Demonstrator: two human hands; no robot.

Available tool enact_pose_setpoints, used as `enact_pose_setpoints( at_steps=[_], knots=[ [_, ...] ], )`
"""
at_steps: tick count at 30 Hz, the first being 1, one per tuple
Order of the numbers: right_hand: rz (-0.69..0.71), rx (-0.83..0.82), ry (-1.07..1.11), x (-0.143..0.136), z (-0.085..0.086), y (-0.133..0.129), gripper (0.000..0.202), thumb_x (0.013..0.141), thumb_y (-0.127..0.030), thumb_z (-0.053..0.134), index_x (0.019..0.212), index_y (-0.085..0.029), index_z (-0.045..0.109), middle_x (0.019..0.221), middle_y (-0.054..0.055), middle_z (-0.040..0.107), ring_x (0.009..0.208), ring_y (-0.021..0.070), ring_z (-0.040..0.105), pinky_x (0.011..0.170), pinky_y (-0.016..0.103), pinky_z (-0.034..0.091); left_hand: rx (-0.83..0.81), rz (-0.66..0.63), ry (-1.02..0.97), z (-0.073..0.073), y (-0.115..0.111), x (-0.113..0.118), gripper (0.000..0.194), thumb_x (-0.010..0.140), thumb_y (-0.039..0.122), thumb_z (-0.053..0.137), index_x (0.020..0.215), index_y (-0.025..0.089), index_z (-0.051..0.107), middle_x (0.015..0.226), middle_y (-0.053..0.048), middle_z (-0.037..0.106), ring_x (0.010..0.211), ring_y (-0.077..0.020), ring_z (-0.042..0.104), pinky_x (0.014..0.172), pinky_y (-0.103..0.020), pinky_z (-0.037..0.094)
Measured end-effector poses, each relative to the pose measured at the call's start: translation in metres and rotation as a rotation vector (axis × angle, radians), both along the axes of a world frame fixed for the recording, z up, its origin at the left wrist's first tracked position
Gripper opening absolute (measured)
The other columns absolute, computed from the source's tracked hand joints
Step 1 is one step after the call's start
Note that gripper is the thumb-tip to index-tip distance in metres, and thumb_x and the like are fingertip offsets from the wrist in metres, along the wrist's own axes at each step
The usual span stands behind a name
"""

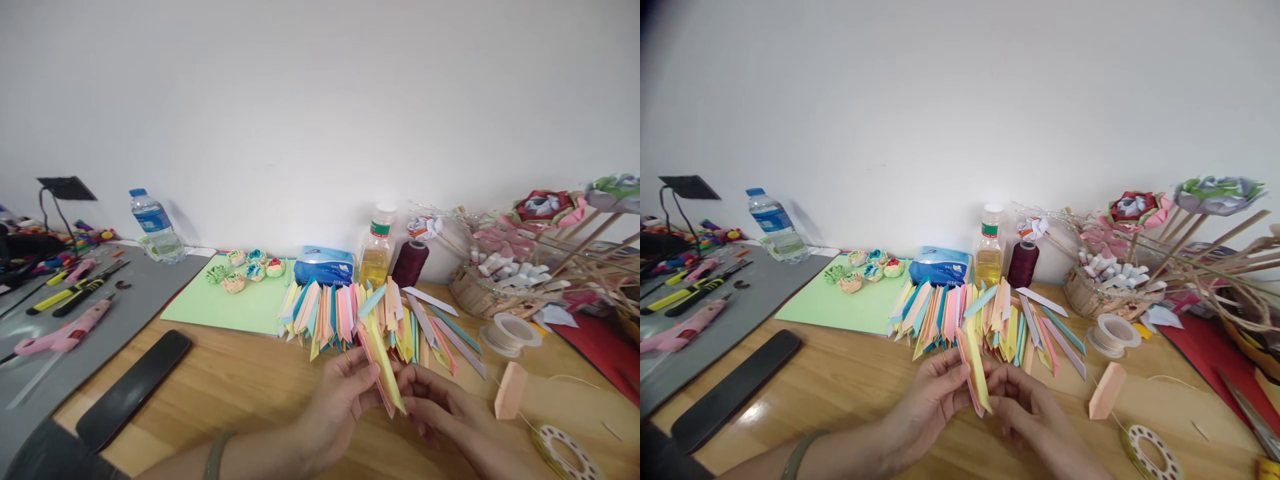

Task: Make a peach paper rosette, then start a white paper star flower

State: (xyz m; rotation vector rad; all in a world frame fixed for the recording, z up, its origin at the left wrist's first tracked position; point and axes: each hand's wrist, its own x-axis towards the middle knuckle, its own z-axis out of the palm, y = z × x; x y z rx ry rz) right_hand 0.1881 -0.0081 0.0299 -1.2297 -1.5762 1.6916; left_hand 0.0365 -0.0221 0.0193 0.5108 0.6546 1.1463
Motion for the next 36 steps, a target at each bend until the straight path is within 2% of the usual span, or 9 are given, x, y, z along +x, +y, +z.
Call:
enact_pose_setpoints(
  at_steps=[4,9,13,20,24,28,36],
  knots=[
    [-0.200,0.230,-0.126,-0.009,-0.010,-0.005,0.020,0.071,-0.036,0.057,0.062,-0.019,0.049,0.056,-0.004,0.050,0.053,0.0106,0.047,0.048,0.021,0.037,0.014,-0.023,0.002,-0.002,-0.003,0.001,0.022,0.072,0.021,0.065,0.090,0.009,0.065,0.087,-0.011,0.064,0.078,-0.0155,0.059,0.074,-0.028,0.045],
    [-0.156,0.336,-0.228,-0.009,-0.015,-0.005,0.023,0.075,-0.036,0.053,0.059,-0.019,0.054,0.055,-0.003,0.055,0.053,0.0122,0.050,0.049,0.021,0.038,0.005,-0.023,0.004,-0.003,-0.004,0.002,0.021,0.072,0.020,0.064,0.089,0.008,0.064,0.087,-0.011,0.062,0.073,-0.0136,0.057,0.067,-0.026,0.045],
    [-0.169,0.453,-0.355,-0.008,-0.014,-0.007,0.027,0.076,-0.036,0.053,0.055,-0.019,0.055,0.051,-0.003,0.055,0.049,0.0120,0.049,0.045,0.021,0.036,-0.008,0.001,0.037,-0.003,-0.003,0.002,0.022,0.070,0.020,0.065,0.089,0.008,0.064,0.089,-0.011,0.061,0.075,-0.0140,0.056,0.070,-0.028,0.044],
    [-0.243,0.727,-0.573,-0.010,-0.017,-0.016,0.026,0.076,-0.031,0.048,0.053,-0.022,0.040,0.045,-0.005,0.048,0.040,0.0093,0.044,0.041,0.020,0.033,-0.059,0.016,0.076,-0.005,-0.005,0.002,0.028,0.067,0.023,0.068,0.092,0.009,0.064,0.090,-0.011,0.062,0.080,-0.0158,0.056,0.078,-0.031,0.043],
    [-0.206,0.849,-0.540,-0.009,-0.018,-0.016,0.026,0.080,-0.031,0.047,0.057,-0.022,0.040,0.050,-0.004,0.048,0.043,0.0097,0.043,0.042,0.021,0.035,-0.053,0.010,0.070,-0.005,-0.005,0.001,0.028,0.067,0.025,0.068,0.091,0.009,0.064,0.091,-0.012,0.062,0.078,-0.0166,0.057,0.075,-0.031,0.044],
    [-0.187,0.847,-0.491,-0.009,-0.017,-0.015,0.018,0.082,-0.032,0.047,0.067,-0.023,0.049,0.053,-0.004,0.049,0.045,0.0103,0.045,0.043,0.021,0.037,-0.015,-0.002,0.063,-0.005,-0.005,0.002,0.027,0.068,0.026,0.067,0.089,0.009,0.064,0.086,-0.012,0.063,0.074,-0.0172,0.058,0.071,-0.031,0.045],
    [-0.136,0.934,-0.438,-0.005,-0.022,-0.017,0.009,0.083,-0.026,0.049,0.074,-0.023,0.048,0.059,-0.004,0.052,0.050,0.0106,0.050,0.047,0.021,0.041,-0.001,-0.019,0.011,-0.002,-0.004,0.002,0.024,0.071,0.022,0.065,0.090,0.009,0.064,0.086,-0.012,0.064,0.075,-0.0167,0.059,0.074,-0.031,0.045]
  ],
)
